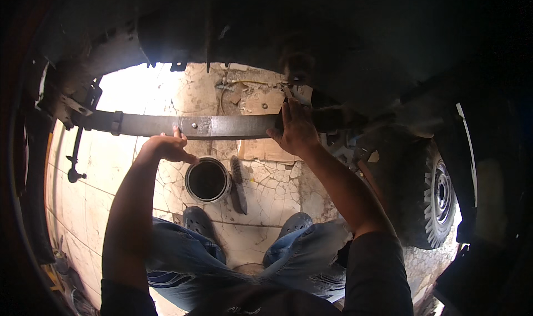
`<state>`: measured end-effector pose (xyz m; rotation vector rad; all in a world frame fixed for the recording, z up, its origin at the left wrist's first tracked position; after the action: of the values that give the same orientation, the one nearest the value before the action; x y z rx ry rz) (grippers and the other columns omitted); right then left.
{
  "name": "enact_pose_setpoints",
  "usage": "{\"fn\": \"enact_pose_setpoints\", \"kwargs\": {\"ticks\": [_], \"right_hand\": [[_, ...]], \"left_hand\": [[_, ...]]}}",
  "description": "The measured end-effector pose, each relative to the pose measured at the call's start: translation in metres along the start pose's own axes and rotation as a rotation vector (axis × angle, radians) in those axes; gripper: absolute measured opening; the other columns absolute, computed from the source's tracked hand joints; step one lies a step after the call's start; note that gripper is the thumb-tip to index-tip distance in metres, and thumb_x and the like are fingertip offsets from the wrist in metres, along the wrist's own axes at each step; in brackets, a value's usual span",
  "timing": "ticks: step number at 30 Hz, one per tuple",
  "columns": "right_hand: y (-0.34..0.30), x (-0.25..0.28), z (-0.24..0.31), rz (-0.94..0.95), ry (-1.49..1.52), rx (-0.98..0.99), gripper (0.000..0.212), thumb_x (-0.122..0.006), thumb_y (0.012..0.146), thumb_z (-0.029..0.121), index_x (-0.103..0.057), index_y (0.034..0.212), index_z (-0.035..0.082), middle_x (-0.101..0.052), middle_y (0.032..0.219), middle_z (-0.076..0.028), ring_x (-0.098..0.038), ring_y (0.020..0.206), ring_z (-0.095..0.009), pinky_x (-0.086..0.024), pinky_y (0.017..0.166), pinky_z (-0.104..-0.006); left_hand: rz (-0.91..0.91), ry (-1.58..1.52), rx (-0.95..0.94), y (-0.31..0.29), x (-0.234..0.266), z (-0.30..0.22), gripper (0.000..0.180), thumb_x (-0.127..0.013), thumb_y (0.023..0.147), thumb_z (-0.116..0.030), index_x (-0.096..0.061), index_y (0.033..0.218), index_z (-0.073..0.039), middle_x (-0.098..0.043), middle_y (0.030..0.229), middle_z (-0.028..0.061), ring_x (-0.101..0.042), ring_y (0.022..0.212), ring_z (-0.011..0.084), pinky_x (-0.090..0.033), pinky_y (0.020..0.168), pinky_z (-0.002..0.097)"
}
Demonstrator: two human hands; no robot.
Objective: The person sits beneath a vehicle and repeatedly scrubs a metal undercarriage beam with a wire brush. A bucket of dark liquid is positioned below the work area. The person continues scrubbing the same section of the beam throughout the clip.
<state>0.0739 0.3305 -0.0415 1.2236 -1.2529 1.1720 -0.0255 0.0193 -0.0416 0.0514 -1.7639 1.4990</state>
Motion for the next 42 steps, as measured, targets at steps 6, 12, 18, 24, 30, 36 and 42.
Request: {"fn": "enact_pose_setpoints", "kwargs": {"ticks": [6,12,18,24,30,36,42], "right_hand": [[-0.014,-0.005,-0.001,0.121,-0.094,0.021,0.093,-0.036,0.092,0.065,-0.013,0.148,-0.005,-0.013,0.155,-0.025,-0.011,0.146,-0.032,-0.01,0.119,-0.0429],[-0.05,-0.001,-0.001,0.117,-0.146,0.068,0.095,-0.036,0.09,0.067,-0.016,0.148,-0.006,-0.016,0.154,-0.026,-0.015,0.145,-0.034,-0.012,0.119,-0.0449],[-0.011,0.003,-0.008,0.053,-0.083,-0.029,0.098,-0.031,0.09,0.071,-0.016,0.147,-0.006,-0.017,0.154,-0.025,-0.014,0.145,-0.034,-0.009,0.119,-0.0455],[0.004,0.007,-0.013,0.08,-0.068,-0.047,0.099,-0.036,0.088,0.07,-0.017,0.147,-0.006,-0.018,0.154,-0.025,-0.014,0.145,-0.034,-0.01,0.119,-0.0442],[-0.049,0.009,-0.008,0.101,-0.147,0.0,0.096,-0.042,0.088,0.067,-0.023,0.145,-0.008,-0.022,0.152,-0.025,-0.02,0.143,-0.036,-0.015,0.117,-0.0458],[-0.051,0.004,-0.012,0.039,-0.262,0.054,0.098,-0.039,0.087,0.071,-0.025,0.144,-0.008,-0.022,0.153,-0.025,-0.019,0.144,-0.036,-0.013,0.118,-0.0452],[-0.028,0.008,-0.016,0.004,-0.243,0.005,0.1,-0.037,0.087,0.072,-0.023,0.145,-0.008,-0.019,0.154,-0.023,-0.014,0.145,-0.035,-0.012,0.118,-0.045]], "left_hand": [[-0.001,-0.076,0.017,-0.006,0.001,0.0,0.114,-0.058,0.075,-0.074,-0.011,0.151,-0.002,0.002,0.157,0.0228,-0.008,0.141,0.051,-0.022,0.114,0.0515],[-0.045,-0.037,-0.012,-0.008,0.0,0.002,0.112,-0.058,0.078,-0.072,-0.014,0.148,0.005,0.0,0.154,0.0308,-0.016,0.138,0.0507,-0.027,0.113,0.049],[-0.021,-0.033,-0.001,-0.005,0.0,0.003,0.114,-0.055,0.076,-0.077,-0.019,0.147,0.006,-0.003,0.153,0.032,-0.022,0.139,0.046,-0.027,0.113,0.0443],[-0.029,-0.005,0.003,-0.006,0.004,-0.002,0.11,-0.054,0.079,-0.074,-0.018,0.147,0.004,-0.004,0.154,0.0299,-0.021,0.139,0.0472,-0.028,0.113,0.046],[-0.054,-0.039,-0.015,-0.001,-0.005,0.007,0.113,-0.058,0.077,-0.072,-0.013,0.149,0.001,0.001,0.155,0.0283,-0.013,0.14,0.0494,-0.026,0.113,0.051],[-0.024,-0.028,-0.006,-0.004,-0.002,0.001,0.113,-0.058,0.076,-0.073,-0.015,0.149,0.003,0.0,0.154,0.03,-0.016,0.139,0.0492,-0.027,0.113,0.0503],[-0.026,-0.028,-0.032,-0.001,0.003,0.0,0.114,-0.055,0.075,-0.076,-0.019,0.147,0.006,-0.007,0.153,0.0316,-0.027,0.136,0.0485,-0.03,0.112,0.0446]]}}
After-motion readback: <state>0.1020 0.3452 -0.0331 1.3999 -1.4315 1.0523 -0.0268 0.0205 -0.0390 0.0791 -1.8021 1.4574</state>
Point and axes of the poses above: each hand's wrist, its own y-axis towards the middle knuckle, its own x-axis out of the back of the hand, z = x × y, the point moved 5 cm from there along y, towards the middle knuckle
